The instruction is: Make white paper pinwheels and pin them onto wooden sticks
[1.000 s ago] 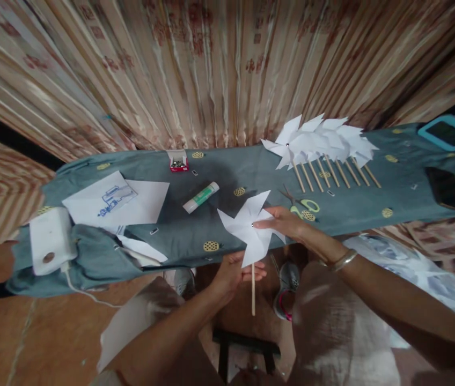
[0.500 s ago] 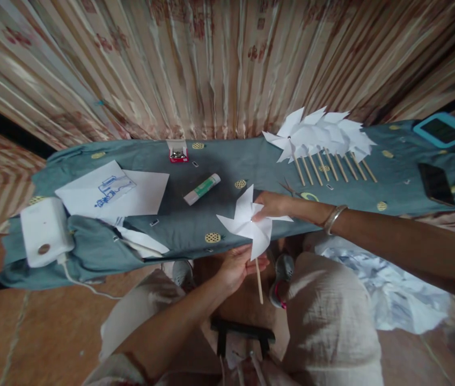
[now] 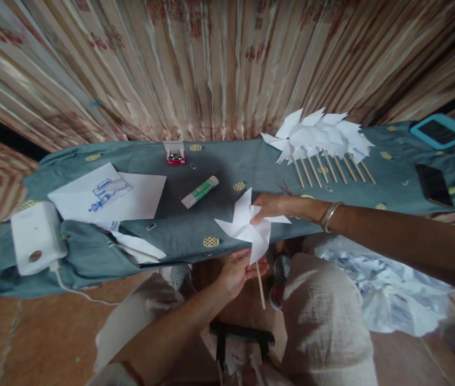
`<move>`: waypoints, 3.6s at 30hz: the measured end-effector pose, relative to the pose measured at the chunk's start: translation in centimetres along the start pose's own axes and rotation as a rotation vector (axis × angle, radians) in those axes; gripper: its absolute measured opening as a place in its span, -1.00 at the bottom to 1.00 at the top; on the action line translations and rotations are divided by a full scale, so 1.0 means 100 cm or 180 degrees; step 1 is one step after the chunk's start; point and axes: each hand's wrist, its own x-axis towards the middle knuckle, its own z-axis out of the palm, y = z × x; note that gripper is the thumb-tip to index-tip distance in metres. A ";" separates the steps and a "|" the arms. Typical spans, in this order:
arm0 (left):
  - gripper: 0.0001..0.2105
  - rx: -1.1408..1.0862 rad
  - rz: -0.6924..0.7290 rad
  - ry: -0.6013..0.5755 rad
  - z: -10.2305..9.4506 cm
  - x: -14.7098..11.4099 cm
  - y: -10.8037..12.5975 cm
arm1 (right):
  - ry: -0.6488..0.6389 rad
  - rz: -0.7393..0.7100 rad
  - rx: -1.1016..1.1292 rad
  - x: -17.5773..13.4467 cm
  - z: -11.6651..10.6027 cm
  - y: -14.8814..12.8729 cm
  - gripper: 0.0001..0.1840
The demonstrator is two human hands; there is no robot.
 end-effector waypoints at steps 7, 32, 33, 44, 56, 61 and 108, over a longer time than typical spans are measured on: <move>-0.91 -0.0046 0.0059 -0.0021 -0.003 0.000 -0.002 | 0.0044 -0.0138 -0.0352 0.004 -0.002 0.002 -0.85; -0.56 0.0125 0.0185 -0.0146 -0.007 0.009 -0.006 | 0.0229 0.0131 -0.0310 0.006 0.004 0.002 -0.82; -0.56 0.0126 0.0183 -0.0146 -0.007 0.009 -0.006 | 0.0240 0.0133 -0.0314 0.006 0.004 0.002 -0.83; -0.63 0.0269 0.0186 -0.0179 -0.008 0.007 -0.002 | 0.0191 0.0145 -0.0523 0.002 0.003 0.000 -0.70; -0.53 0.0221 0.0179 -0.0189 -0.011 0.012 -0.007 | 0.0032 0.0012 -0.0267 0.006 0.002 0.008 -0.71; -0.54 0.0240 0.0238 -0.0202 -0.012 0.012 -0.008 | 0.0032 0.0032 -0.0122 0.010 0.002 0.014 -0.69; -0.69 0.0376 0.0155 -0.0040 0.020 0.022 -0.013 | 0.0401 -0.0476 -0.2236 -0.007 -0.041 0.032 -0.54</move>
